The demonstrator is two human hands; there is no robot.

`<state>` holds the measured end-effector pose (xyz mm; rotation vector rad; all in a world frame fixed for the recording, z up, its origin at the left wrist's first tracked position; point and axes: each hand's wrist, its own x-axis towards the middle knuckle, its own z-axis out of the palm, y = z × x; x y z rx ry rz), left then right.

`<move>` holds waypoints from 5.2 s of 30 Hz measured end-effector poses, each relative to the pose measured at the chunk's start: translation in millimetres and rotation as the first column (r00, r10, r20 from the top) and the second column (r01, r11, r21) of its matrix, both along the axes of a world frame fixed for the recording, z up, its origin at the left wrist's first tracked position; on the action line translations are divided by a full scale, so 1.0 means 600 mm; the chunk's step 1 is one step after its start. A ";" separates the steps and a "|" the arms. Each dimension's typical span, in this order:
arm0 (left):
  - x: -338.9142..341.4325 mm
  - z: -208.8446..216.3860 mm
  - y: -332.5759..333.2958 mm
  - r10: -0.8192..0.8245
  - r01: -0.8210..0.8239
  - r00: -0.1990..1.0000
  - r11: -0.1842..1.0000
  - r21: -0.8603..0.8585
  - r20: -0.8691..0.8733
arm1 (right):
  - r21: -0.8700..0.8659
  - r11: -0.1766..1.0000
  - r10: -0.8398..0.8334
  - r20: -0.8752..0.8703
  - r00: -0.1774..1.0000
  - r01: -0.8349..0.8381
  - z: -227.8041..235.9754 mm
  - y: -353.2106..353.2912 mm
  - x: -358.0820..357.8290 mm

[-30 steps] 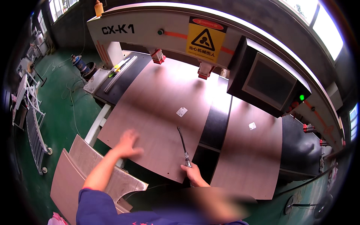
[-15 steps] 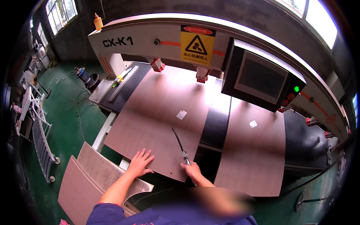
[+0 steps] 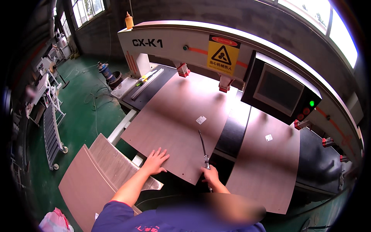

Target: The person picks up wooden panels from a stack, positions them onto an edge-banding machine for processing, and uses an air blow gun to clean dust from the panels and the machine bed.

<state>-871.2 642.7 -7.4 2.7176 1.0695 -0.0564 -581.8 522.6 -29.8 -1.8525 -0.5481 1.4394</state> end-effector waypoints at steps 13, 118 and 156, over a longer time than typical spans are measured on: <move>0.062 0.016 -0.008 0.080 -0.081 0.963 0.997 0.006 -0.259 | 0.124 0.990 0.062 -0.013 0.998 -0.060 0.105 -0.138 0.055; 0.257 0.041 0.291 0.325 -0.435 0.838 0.883 -0.178 -0.439 | -0.289 0.950 0.275 0.584 0.764 -0.121 0.122 -0.185 0.114; 0.488 0.087 -0.349 0.674 0.165 0.699 0.176 -0.971 0.241 | 0.031 0.953 0.265 0.395 0.879 -0.302 0.176 -0.323 0.188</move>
